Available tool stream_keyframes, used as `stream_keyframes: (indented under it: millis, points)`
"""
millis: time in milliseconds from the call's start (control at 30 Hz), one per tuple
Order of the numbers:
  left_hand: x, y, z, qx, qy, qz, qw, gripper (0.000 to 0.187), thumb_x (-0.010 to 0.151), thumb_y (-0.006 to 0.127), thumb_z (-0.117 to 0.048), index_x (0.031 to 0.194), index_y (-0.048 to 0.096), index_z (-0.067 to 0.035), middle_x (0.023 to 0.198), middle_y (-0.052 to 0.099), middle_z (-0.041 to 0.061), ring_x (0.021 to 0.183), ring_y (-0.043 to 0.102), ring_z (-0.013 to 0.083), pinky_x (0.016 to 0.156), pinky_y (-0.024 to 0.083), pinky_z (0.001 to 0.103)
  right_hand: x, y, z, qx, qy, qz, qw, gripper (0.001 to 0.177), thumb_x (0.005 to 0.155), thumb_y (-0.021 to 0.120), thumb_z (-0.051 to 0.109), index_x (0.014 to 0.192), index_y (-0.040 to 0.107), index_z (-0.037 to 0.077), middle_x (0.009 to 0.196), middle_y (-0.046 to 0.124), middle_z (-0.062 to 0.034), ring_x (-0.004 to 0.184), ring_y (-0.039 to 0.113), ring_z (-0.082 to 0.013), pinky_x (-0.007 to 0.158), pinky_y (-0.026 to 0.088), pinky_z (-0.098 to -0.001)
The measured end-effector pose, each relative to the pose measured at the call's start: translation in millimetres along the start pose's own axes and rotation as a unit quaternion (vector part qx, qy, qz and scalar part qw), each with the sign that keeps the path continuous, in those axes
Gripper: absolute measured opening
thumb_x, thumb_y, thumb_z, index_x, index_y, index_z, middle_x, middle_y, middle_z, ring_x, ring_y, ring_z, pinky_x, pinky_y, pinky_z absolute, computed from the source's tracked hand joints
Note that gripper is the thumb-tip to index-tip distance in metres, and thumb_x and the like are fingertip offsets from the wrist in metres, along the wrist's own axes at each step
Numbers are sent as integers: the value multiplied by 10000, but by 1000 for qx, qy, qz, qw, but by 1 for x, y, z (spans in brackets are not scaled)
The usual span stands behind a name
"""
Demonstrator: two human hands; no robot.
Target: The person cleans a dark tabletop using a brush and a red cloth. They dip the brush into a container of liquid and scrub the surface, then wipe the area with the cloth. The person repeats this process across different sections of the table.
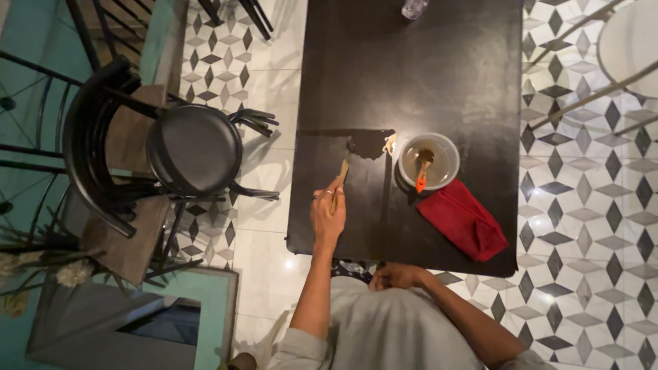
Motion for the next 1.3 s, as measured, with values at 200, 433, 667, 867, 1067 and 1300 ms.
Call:
stream_keyframes:
  millis: [200, 433, 667, 867, 1067, 1300]
  points:
    - [12, 3, -2, -7, -27, 9, 1000, 325, 995, 571, -196, 1259, 714, -71, 998, 724, 226, 938, 687, 398, 820, 546, 471, 5, 17, -23, -23, 93, 88, 991, 231, 954, 631, 187, 1145, 718, 93, 1088, 744, -93, 1001, 664, -224, 884, 534, -368]
    - [27, -32, 20, -3, -46, 13, 999, 319, 988, 578, -190, 1253, 712, -76, 968, 737, 210, 899, 706, 390, 799, 552, 471, 7, 32, -9, 82, 137, 75, 984, 280, 975, 656, 291, 1164, 685, 86, 1115, 713, -115, 1025, 642, -219, 905, 523, -369]
    - [49, -38, 21, -29, 54, 42, 997, 303, 1010, 577, -160, 1273, 690, -64, 991, 716, 214, 937, 680, 416, 808, 541, 481, 40, 53, 4, 157, 183, -84, 967, 366, 996, 681, 394, 1182, 652, 80, 1143, 681, -137, 1049, 619, -215, 925, 512, -371]
    - [57, -79, 49, 4, 23, 50, 998, 331, 975, 569, -127, 1269, 711, -74, 960, 741, 192, 922, 663, 394, 824, 515, 488, 51, 33, 31, 85, 228, -143, 959, 433, 1010, 598, 504, 1252, 647, 148, 1233, 675, -75, 1143, 593, -171, 988, 469, -368]
    - [64, -86, 55, -29, 100, 64, 992, 345, 985, 552, -115, 1285, 679, -2, 966, 719, 217, 918, 657, 391, 832, 515, 488, 60, 0, 133, -12, 121, -291, 949, 305, 955, 614, 235, 1231, 661, 115, 1088, 756, -93, 982, 701, -201, 880, 558, -337]
    - [75, -109, 79, -20, 55, 76, 995, 295, 993, 552, -105, 1223, 707, -4, 1032, 736, 228, 911, 663, 407, 835, 523, 489, 75, -26, 226, -223, -66, -616, 753, 182, 873, 701, 27, 1052, 680, 56, 905, 646, -142, 806, 616, -243, 691, 516, -368]
Point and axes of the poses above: each hand's wrist, its own x-axis towards the middle knuckle, its own y-axis out of the palm, z = x × y, the point moved 4 cm from there along x, towards the middle knuckle
